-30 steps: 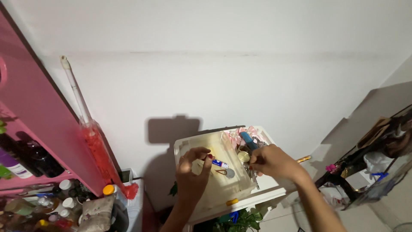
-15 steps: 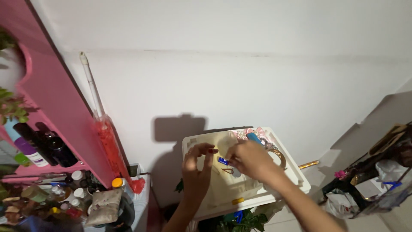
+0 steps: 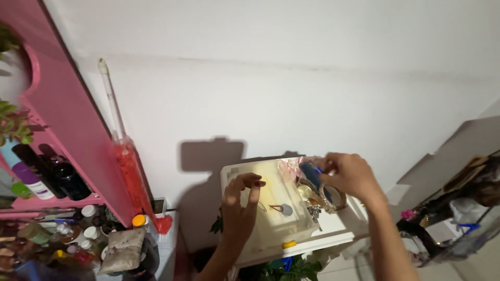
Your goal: Organizing small personal items including jewelry, hair accessories, and cosmetic products on a vanity desk.
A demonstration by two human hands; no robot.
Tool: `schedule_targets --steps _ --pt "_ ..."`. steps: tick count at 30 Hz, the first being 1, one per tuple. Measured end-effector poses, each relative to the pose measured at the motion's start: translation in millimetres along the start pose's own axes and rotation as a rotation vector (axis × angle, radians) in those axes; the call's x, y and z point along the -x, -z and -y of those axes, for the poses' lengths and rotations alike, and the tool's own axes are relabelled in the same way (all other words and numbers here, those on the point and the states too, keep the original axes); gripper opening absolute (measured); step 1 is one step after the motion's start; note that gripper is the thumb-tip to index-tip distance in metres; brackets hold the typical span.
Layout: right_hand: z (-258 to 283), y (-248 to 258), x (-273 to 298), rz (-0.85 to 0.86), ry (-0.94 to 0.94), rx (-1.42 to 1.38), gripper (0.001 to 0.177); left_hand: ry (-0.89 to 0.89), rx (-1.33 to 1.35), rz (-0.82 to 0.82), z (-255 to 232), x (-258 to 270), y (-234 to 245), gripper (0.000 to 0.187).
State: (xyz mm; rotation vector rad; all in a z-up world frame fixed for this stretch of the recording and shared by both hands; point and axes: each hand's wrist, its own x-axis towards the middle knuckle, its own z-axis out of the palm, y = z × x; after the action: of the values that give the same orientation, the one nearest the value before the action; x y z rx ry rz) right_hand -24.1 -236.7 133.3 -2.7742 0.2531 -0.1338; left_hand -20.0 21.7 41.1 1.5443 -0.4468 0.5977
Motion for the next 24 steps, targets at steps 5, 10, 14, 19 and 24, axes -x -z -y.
schedule_targets --steps 5,10,14,19,24 --pt "-41.7 -12.0 0.7 0.113 -0.057 0.175 0.024 0.006 0.009 0.014 -2.6 -2.5 -0.7 0.012" --pt "0.9 -13.7 23.9 -0.005 0.228 0.003 0.013 0.028 0.010 0.048 -0.6 -2.3 -3.7 0.012" --pt "35.8 -36.6 36.4 -0.011 0.641 0.003 0.012 0.029 0.018 0.051 3.9 -0.2 -4.1 0.012" --pt "68.4 -28.9 30.8 0.224 0.657 0.340 0.021 0.058 0.044 0.029 -0.3 -0.3 -0.7 0.012" --pt "73.1 -46.9 8.6 0.261 0.646 0.108 0.012 0.038 0.001 0.001 0.0 -1.5 -0.3 0.013"
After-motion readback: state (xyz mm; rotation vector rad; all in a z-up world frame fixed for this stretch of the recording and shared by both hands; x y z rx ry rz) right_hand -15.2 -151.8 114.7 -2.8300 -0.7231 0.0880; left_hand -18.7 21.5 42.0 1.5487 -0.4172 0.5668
